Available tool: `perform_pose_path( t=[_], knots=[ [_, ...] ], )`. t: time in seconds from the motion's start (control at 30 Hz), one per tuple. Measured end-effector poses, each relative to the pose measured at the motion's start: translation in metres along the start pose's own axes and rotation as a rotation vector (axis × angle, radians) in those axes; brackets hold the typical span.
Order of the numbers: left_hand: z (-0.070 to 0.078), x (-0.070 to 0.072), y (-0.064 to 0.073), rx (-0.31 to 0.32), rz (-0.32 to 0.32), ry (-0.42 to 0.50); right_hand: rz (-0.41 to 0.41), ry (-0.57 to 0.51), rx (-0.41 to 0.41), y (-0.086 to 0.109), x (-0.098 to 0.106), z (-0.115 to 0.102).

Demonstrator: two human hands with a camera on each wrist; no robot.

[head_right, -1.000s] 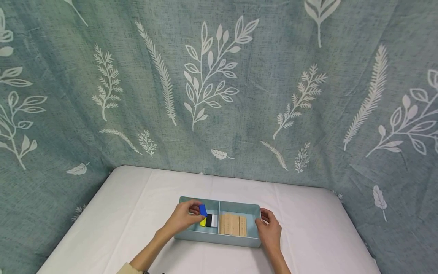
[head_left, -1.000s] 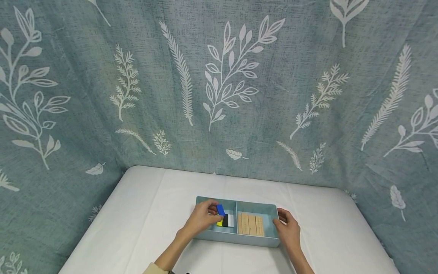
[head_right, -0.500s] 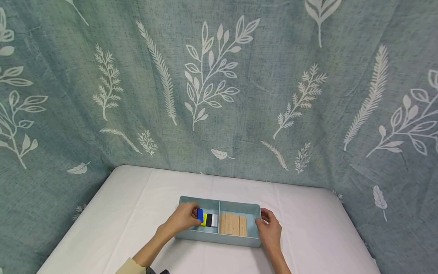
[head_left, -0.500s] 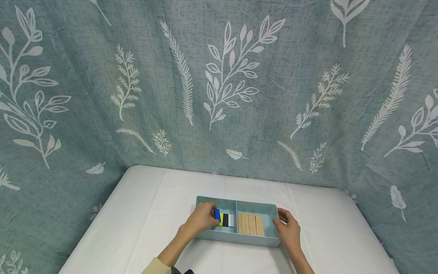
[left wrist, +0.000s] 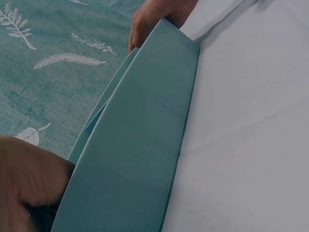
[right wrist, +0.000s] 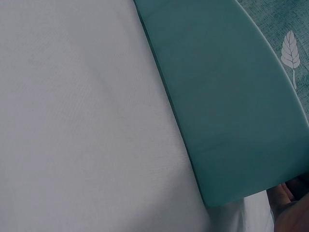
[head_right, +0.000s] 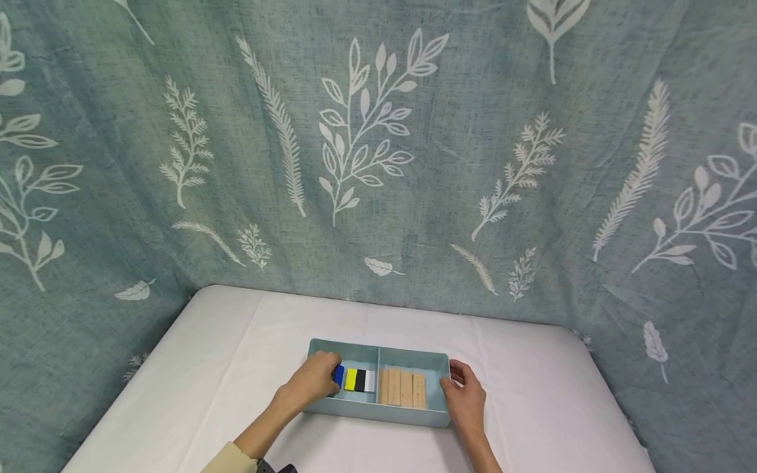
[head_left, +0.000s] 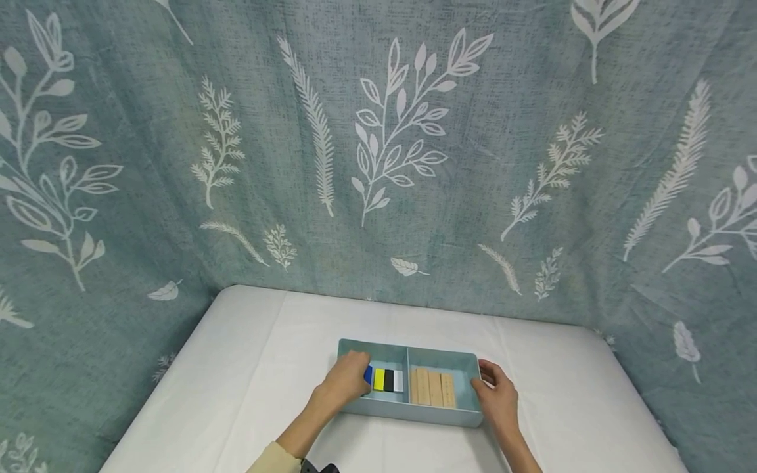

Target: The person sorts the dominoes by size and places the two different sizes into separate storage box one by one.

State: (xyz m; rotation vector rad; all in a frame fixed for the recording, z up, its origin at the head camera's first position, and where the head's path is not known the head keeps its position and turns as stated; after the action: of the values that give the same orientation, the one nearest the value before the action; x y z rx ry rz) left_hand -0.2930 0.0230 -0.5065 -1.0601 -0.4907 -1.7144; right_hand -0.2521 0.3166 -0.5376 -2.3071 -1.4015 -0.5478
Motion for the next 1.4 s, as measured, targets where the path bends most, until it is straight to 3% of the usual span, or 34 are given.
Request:
perform_pose_path(
  t=[0.3, 0.6, 0.9, 1.13, 1.4],
  knots=[
    [-0.0005, -0.0051, 0.0015, 0.003, -0.020, -0.012, 0.000, 0.004, 0.007, 0.0018, -0.0010, 0.0000],
    [0.0015, -0.0004, 0.0011, 0.017, -0.039, -0.036, -0.013, -0.021, -0.015, 0.0014, -0.0021, -0.0022],
    [0.0016, -0.0026, -0.0012, -0.006, -0.042, -0.080, -0.017, -0.017, -0.018, 0.0008, -0.0003, -0.0017],
    [0.0053, -0.0045, -0.0032, -0.025, -0.053, -0.166, -0.014, -0.018, -0.023, 0.0005, 0.0007, -0.0004],
    [0.0072, -0.0050, -0.0041, -0.012, -0.082, -0.193, -0.005, -0.020, -0.020, 0.0000, 0.0024, 0.0000]
  ],
)
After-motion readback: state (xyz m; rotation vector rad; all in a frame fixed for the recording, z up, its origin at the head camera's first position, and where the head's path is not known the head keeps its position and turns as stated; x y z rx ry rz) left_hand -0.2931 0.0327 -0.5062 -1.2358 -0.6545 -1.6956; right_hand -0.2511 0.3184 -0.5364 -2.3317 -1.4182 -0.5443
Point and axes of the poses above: each hand's wrist, its own y-axis away from the middle knuckle, its own x-axis out of the back of the hand, z = x × y, the point moved 6 cm from there along -y, towards the middle knuckle, and after that the axes turned 3 degrees about z, right-handed, at the moved point
